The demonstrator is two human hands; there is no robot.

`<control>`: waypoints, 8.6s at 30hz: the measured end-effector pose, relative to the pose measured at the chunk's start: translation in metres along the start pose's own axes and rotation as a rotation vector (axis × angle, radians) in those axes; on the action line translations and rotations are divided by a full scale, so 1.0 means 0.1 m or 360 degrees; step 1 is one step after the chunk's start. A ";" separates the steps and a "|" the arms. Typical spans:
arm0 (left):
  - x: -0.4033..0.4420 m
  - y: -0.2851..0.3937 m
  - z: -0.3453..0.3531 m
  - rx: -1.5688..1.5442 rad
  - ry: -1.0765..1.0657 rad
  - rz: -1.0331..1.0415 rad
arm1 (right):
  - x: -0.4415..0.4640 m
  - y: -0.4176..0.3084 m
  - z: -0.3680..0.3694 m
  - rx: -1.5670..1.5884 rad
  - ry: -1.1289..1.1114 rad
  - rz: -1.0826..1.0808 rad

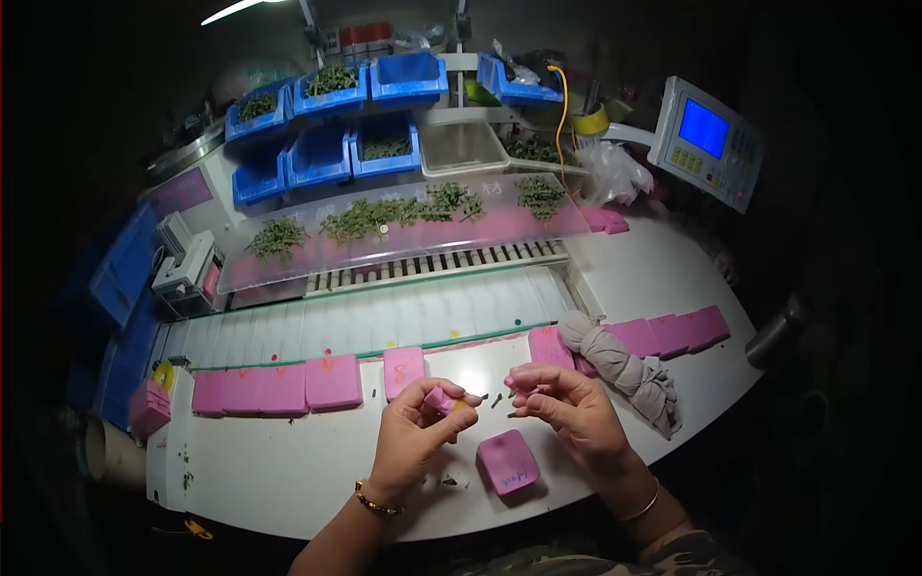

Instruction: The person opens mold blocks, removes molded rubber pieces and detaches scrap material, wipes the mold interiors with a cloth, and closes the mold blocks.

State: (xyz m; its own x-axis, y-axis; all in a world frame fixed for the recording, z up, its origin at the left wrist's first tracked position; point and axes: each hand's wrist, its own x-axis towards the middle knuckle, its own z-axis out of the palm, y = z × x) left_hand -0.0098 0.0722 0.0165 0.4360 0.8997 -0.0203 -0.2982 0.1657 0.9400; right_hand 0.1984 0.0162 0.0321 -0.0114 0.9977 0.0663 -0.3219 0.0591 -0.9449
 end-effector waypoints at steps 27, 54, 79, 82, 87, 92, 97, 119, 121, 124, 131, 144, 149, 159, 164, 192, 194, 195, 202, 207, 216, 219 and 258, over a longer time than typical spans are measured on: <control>0.00 -0.20 0.02 0.0196 -0.0228 0.0529 | -0.07 0.23 0.17 -0.0387 0.0087 -0.0331; -0.06 -0.16 0.15 0.1402 -0.0119 0.1288 | -0.07 0.03 0.16 -0.1092 -0.0248 -0.0243; 0.01 -0.21 0.07 0.0882 0.0090 0.0637 | 0.30 -0.18 -0.90 -0.2205 0.0484 -0.0792; 0.01 -0.23 0.05 0.0834 0.0084 0.0572 | 0.24 -0.19 -0.95 -0.1986 0.0555 -0.0699; 0.02 -0.24 0.05 0.0787 0.0056 0.0511 | 0.25 -0.37 -0.83 -0.1922 0.0469 -0.0635; 0.02 -0.18 0.07 0.0761 0.0071 0.0426 | 0.43 -0.32 -0.76 -0.2123 0.0539 -0.1108; 0.01 -0.14 0.07 0.0688 0.0099 0.0385 | 0.47 -0.15 -0.91 -0.2031 0.0348 -0.0770; -0.33 0.15 0.15 0.0952 -0.0104 0.0543 | 0.42 -0.16 -0.85 -0.2188 0.0289 -0.0815; -0.41 0.15 0.15 0.1006 -0.0117 0.0564 | 0.36 -0.21 -0.85 -0.2096 0.0340 -0.0772; -0.54 0.08 0.13 0.1116 -0.0155 0.0566 | 0.30 -0.21 -0.92 -0.2184 0.0356 -0.0838; -0.60 0.06 0.37 0.1761 -0.0435 0.0819 | 0.03 -0.22 -0.71 -0.1773 0.0479 -0.0625; -0.39 -0.10 0.23 0.1462 -0.0091 0.0439 | -0.46 0.15 -0.08 -0.0648 -0.0294 -0.0325; -0.39 -0.06 0.25 0.0947 0.0144 0.0142 | -0.36 0.16 0.08 -0.1126 -0.0178 -0.0684; -0.33 -0.25 0.28 0.1215 0.0041 0.0405 | -0.55 0.20 -0.10 -0.0994 -0.0141 -0.0494; -0.39 -0.37 0.44 0.1441 0.0108 0.0599 | -0.52 0.10 -0.08 -0.1110 0.0048 -0.0350; -0.50 -0.37 0.46 0.1630 0.0005 0.0877 | -0.32 0.34 -0.05 -0.1258 -0.0128 -0.0287; -0.43 -0.34 0.35 0.1437 0.0095 0.0975 | -0.29 0.21 -0.09 -0.1011 -0.0279 -0.0168; -0.41 -0.33 0.30 0.1335 0.0094 0.0891 | -0.25 0.17 -0.12 -0.1083 -0.0324 -0.0223; -0.32 -0.37 0.15 0.1075 0.0035 0.0688 | -0.14 0.15 -0.09 -0.1254 -0.0187 -0.0401; -0.27 -0.33 0.16 0.0971 0.0007 0.0598 | -0.15 0.21 -0.05 -0.1437 -0.0057 -0.0631; -0.21 -0.27 0.15 0.0663 -0.0047 0.0406 | -0.15 0.27 -0.01 -0.1014 -0.0015 -0.0286; -0.20 -0.25 0.13 0.0656 0.0045 0.0398 | -0.11 0.31 -0.10 -0.0986 -0.0055 -0.0222; 0.72 0.36 -0.89 0.2164 -0.0390 0.0036 | -0.53 0.31 -0.21 -0.0929 -0.0051 0.0279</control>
State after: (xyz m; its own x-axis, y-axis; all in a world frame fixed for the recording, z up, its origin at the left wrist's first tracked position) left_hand -0.0644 0.1789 0.0185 0.6213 0.7800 -0.0744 0.6863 -0.4960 0.5319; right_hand 0.2086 -0.0342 -0.0071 -0.0485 0.9933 -0.1053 0.2594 -0.0893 -0.9616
